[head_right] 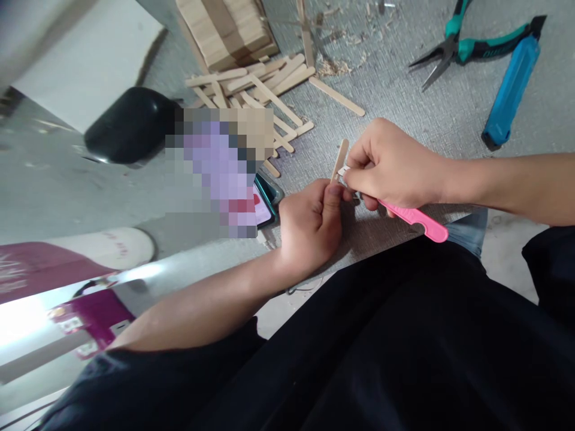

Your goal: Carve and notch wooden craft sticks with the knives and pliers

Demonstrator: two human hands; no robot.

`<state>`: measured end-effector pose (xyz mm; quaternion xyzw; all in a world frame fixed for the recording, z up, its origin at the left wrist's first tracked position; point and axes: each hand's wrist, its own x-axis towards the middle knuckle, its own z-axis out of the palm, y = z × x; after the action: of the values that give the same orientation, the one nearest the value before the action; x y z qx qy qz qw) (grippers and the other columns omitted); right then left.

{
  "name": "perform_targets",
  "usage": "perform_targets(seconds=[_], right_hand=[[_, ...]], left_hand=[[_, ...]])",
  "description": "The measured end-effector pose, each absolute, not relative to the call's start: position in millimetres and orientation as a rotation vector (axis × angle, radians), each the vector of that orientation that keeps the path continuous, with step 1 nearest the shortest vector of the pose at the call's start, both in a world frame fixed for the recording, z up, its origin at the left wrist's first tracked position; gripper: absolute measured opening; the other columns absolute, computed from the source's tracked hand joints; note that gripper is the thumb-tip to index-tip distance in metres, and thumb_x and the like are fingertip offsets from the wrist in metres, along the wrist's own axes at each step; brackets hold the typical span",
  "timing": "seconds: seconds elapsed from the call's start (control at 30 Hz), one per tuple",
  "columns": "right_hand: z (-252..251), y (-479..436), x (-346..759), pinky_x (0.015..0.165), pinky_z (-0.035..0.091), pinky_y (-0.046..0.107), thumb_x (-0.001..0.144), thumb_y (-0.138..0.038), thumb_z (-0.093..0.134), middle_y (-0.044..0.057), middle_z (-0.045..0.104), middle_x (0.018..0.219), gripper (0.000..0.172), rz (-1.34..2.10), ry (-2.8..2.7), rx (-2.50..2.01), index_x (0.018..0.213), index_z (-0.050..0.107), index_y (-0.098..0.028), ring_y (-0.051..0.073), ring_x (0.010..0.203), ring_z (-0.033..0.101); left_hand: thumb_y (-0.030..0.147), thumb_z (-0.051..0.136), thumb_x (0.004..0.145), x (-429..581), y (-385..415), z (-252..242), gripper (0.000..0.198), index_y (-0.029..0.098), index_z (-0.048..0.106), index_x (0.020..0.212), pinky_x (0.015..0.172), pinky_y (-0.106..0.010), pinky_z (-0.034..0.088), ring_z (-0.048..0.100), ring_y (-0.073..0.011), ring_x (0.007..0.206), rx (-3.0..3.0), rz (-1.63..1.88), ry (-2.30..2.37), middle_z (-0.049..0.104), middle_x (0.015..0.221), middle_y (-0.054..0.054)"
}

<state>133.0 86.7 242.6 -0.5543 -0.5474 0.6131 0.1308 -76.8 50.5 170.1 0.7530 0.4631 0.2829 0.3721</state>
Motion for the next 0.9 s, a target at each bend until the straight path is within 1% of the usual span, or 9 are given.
perform_targets(seconds=[0.13,0.23,0.3,0.4,0.53,0.7,0.9], right_hand=[[237.1,88.9,135.2,0.036,0.037,0.021,0.105,-0.013,0.071,-0.004,0.067,0.052,0.039,1.825,-1.604,-1.555,0.066,0.067,-0.019,0.006,0.034,0.050],[227.1,89.1,138.8,0.034,0.038,0.017,0.104,-0.019,0.076,-0.004,0.068,0.053,0.037,1.861,-1.560,-1.418,0.067,0.070,-0.018,0.004,0.033,0.047],[220.6,88.5,140.4,0.033,0.039,0.016,0.103,-0.019,0.078,-0.004,0.069,0.053,0.035,1.873,-1.523,-1.352,0.069,0.072,-0.018,0.004,0.033,0.048],[215.0,87.1,140.2,0.033,0.040,0.016,0.102,-0.012,0.072,-0.004,0.070,0.053,0.034,1.862,-1.487,-1.310,0.069,0.074,-0.018,0.005,0.034,0.051],[213.7,84.8,137.8,0.031,0.039,0.019,0.098,-0.005,0.064,-0.003,0.070,0.052,0.039,1.825,-1.479,-1.339,0.063,0.071,-0.020,0.008,0.036,0.058],[208.0,81.2,136.0,0.034,0.041,0.020,0.097,-0.006,0.065,-0.003,0.070,0.051,0.043,1.741,-1.507,-1.242,0.057,0.068,-0.021,0.008,0.037,0.058],[205.4,79.7,132.5,0.038,0.046,0.026,0.099,-0.005,0.071,-0.001,0.069,0.050,0.046,1.679,-1.512,-1.311,0.056,0.069,-0.021,0.013,0.039,0.063]], left_hand=[[0.061,0.039,0.125,-77.2,50.4,170.2,0.058,0.027,0.071,0.091,0.059,-0.038,0.042,0.063,-0.0185,0.060,1.908,0.700,1.191,0.072,0.071,-0.002],[0.063,0.038,0.124,-77.4,50.1,170.6,0.059,0.026,0.071,0.092,0.059,-0.038,0.041,0.062,-0.0192,0.060,1.857,0.681,1.181,0.072,0.071,-0.003],[0.063,0.040,0.124,-77.0,49.9,170.5,0.058,0.027,0.072,0.092,0.059,-0.038,0.041,0.061,-0.0194,0.060,1.847,0.691,1.185,0.072,0.072,-0.003],[0.060,0.042,0.124,-75.9,49.6,169.6,0.056,0.027,0.072,0.092,0.059,-0.038,0.039,0.060,-0.0199,0.061,1.855,0.715,1.200,0.073,0.074,-0.004],[0.061,0.042,0.124,-75.1,49.9,167.1,0.054,0.027,0.072,0.093,0.061,-0.038,0.036,0.058,-0.0210,0.062,1.837,0.708,1.203,0.072,0.075,-0.005],[0.064,0.049,0.121,-74.3,50.1,163.5,0.053,0.027,0.066,0.088,0.060,-0.037,0.025,0.050,-0.0204,0.057,1.855,0.705,1.244,0.064,0.069,-0.003],[0.059,0.050,0.121,-73.2,49.2,163.3,0.049,0.027,0.061,0.086,0.059,-0.035,0.022,0.043,-0.0181,0.054,1.874,0.731,1.244,0.057,0.065,0.000]])
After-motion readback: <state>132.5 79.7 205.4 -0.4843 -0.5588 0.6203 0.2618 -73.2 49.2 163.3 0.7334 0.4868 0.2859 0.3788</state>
